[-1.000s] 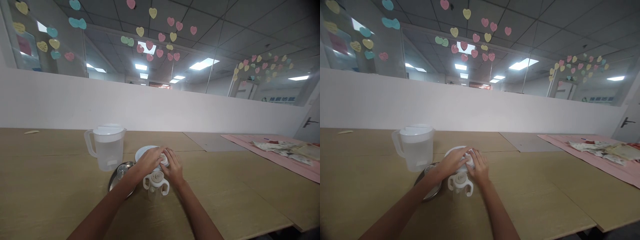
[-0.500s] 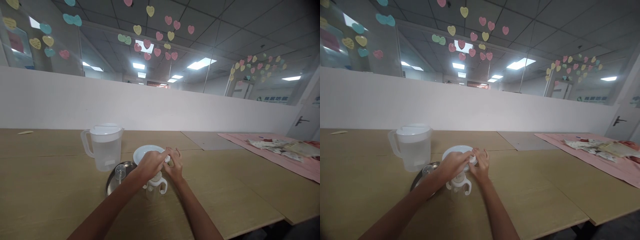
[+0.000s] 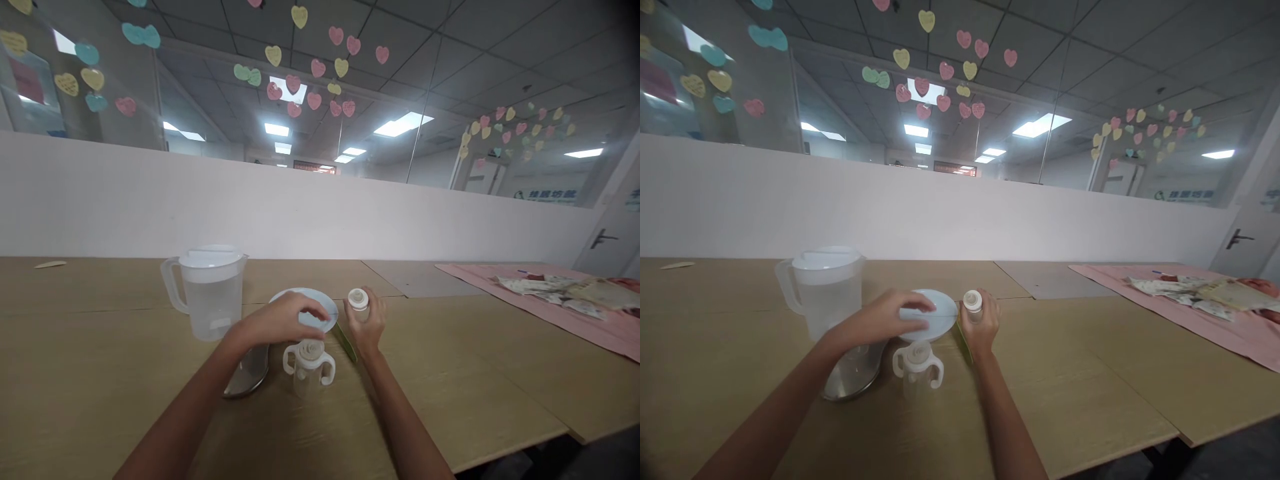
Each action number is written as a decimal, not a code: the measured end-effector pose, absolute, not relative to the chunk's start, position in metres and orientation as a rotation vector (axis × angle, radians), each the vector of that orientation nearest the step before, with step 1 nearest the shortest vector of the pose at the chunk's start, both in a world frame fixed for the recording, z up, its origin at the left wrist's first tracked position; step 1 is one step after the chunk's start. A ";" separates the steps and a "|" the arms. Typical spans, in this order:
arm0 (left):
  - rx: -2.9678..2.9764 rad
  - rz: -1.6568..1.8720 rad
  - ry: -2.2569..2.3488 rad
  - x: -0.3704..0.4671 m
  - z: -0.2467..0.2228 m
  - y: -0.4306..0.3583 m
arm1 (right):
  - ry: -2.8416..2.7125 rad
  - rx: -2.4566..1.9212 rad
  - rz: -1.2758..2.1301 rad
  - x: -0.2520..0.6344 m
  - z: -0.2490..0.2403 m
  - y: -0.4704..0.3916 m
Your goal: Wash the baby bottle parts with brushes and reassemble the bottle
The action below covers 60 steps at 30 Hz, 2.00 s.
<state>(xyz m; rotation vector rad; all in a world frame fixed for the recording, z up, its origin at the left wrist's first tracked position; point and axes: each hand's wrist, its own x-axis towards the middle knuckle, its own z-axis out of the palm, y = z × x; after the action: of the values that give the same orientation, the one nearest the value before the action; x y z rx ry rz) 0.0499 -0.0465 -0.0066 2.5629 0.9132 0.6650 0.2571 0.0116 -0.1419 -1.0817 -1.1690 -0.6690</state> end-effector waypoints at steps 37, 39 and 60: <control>2.526 0.355 0.862 0.045 -0.038 -0.010 | -1.686 -0.806 -0.192 0.206 -0.157 -0.015; 2.493 0.351 0.847 0.044 -0.040 -0.006 | -1.679 -0.834 -0.158 0.205 -0.159 -0.015; 2.632 0.385 1.078 0.056 -0.037 -0.025 | -1.881 -0.832 -0.436 0.204 -0.166 -0.011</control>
<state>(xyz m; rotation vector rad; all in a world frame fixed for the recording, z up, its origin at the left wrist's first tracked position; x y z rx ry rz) 0.0558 -0.0247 -0.0375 2.6316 1.0776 0.3854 0.2036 -0.0107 -0.1657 -0.8322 -1.8806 -0.4361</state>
